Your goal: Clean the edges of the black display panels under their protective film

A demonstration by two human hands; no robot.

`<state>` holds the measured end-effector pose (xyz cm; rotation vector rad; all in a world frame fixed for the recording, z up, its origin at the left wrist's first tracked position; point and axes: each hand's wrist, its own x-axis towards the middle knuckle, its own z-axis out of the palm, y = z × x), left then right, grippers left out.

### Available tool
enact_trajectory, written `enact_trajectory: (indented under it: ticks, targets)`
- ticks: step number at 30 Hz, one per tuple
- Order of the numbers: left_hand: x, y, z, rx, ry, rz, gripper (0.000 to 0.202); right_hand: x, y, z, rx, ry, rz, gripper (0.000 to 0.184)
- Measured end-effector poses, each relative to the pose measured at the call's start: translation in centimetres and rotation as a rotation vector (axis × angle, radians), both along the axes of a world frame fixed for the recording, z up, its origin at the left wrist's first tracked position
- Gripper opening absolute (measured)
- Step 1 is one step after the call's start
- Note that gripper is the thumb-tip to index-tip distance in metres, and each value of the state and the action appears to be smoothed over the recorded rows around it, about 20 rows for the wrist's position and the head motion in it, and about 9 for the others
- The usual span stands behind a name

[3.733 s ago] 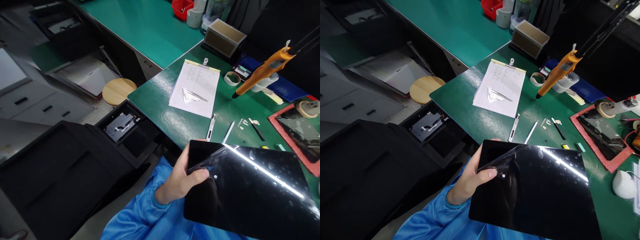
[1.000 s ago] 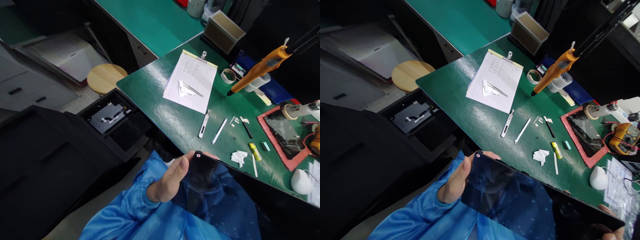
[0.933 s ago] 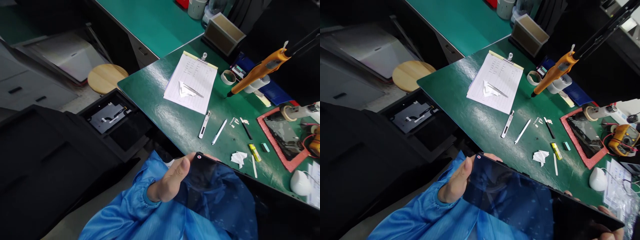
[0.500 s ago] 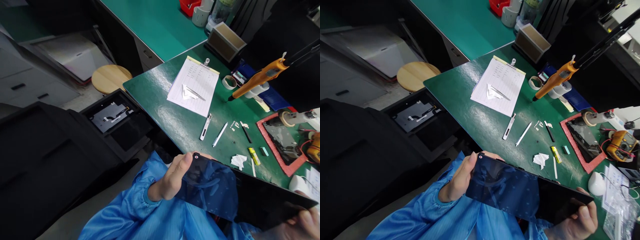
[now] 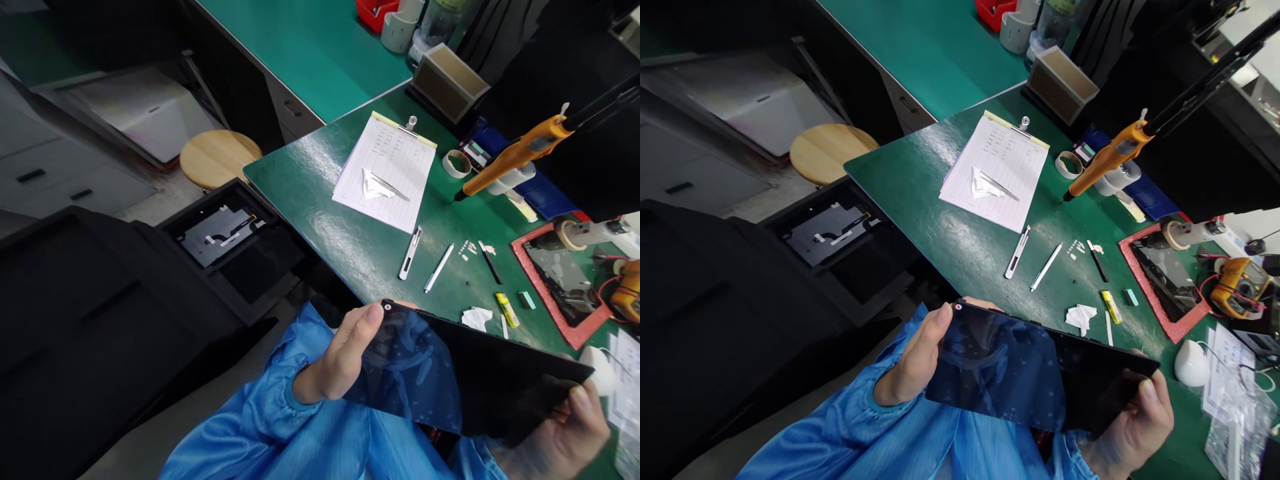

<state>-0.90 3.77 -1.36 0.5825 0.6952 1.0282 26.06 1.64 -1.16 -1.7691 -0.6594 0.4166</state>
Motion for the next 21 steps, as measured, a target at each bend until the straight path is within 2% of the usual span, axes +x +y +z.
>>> enact_trajectory:
  ticks: [3,6,9,13,16,18,21]
  targets:
    - [0.2,-0.4,-0.9,-0.166,-0.043,0.07,0.069,-2.0,1.5,1.5,0.04,0.042,-0.099,0.021]
    - [0.4,-0.1,-1.7,-0.242,-0.113,0.099,0.069,-3.2,2.4,1.8,0.012,0.1,-0.092,0.024]
    - [0.4,0.2,-2.2,-0.266,-0.15,0.109,0.069,-3.9,2.8,1.6,0.022,0.133,-0.096,0.023]
    - [-0.2,-0.2,-3.0,-0.288,0.005,0.192,0.062,-4.5,3.0,1.8,0.005,0.112,-0.065,0.021]
    - [-0.7,-0.7,-3.6,-0.284,0.083,0.209,0.061,-4.6,3.1,2.0,-0.017,0.144,-0.08,0.024]
    - [-1.0,-0.7,-3.6,-0.259,0.13,0.181,0.065,-4.5,3.1,1.9,-0.024,0.155,-0.085,0.024]
    - [-1.0,-0.3,-2.8,-0.205,0.163,0.174,0.065,-4.1,2.8,1.4,-0.023,0.158,-0.092,0.023]
